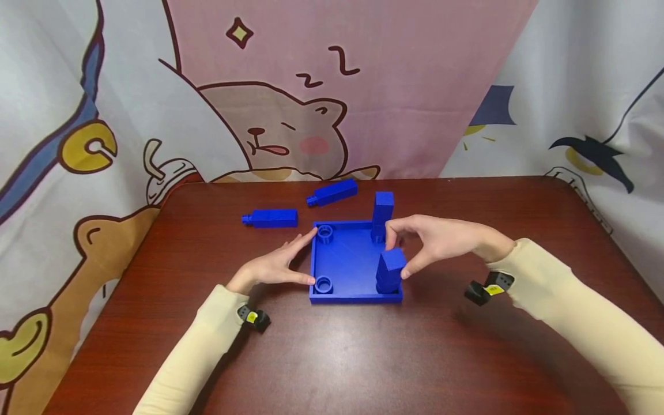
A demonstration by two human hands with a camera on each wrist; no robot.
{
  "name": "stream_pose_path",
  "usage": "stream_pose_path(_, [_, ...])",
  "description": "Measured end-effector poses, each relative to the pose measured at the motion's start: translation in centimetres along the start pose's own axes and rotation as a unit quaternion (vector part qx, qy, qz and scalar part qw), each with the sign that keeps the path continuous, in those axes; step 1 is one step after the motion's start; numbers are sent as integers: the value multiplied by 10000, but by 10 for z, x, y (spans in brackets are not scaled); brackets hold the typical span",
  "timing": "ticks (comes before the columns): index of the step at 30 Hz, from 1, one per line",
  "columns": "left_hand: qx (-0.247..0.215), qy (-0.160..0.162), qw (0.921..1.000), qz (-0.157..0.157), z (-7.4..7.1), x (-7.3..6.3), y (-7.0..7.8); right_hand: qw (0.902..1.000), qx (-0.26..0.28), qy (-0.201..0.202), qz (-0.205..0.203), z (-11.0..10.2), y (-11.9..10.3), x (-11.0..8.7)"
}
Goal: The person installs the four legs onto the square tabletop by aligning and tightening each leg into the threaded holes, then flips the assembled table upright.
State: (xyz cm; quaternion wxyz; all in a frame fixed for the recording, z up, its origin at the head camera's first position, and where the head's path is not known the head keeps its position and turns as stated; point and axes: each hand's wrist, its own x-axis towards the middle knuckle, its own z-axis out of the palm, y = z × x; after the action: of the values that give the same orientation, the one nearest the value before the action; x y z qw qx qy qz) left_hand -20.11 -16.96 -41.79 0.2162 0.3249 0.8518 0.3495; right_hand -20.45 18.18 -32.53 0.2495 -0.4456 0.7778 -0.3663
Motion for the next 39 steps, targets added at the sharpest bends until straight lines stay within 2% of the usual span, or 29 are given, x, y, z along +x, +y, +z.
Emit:
stream_pose_path(5, [38, -5, 10000, -44, 0, -1, 0, 9995, -56, 288, 115, 5, -2, -2])
stream_pose_path(9, [-7, -11, 10000, -41, 0, 0, -1, 9993, 100, 241, 253, 5, -3, -4])
stream_pose_path(13, [-9, 4, 10000, 48, 0, 0, -2, 9997, 116, -168, 134, 1, -3, -6])
stream_pose_path(20, [10, -26, 10000, -16, 0, 0, -1, 9909, 363, -1080, -721, -10, -1, -7])
stream_pose_path(23, [30, -33, 10000, -65, 0, 1, -1, 9861, 674, -1323, -751, -14, 3, -4])
stream_pose_path(26, [35, -32, 9999, -94, 0, 1, -2, 9825, 1033, -1455, -531, -15, 7, -1])
stream_pose_path(31, [26, -26, 10000, -69, 0, 1, -3, 9821, 1294, -1344, -265, -14, 13, 0])
stream_pose_path(34, [9, -14, 10000, -98, 0, 1, -4, 9841, 1297, -1171, -313, -11, 15, 0])
stream_pose_path(39, [14, 6, 10000, -97, 0, 2, -4, 9901, 989, -873, -474, -7, 15, 0])
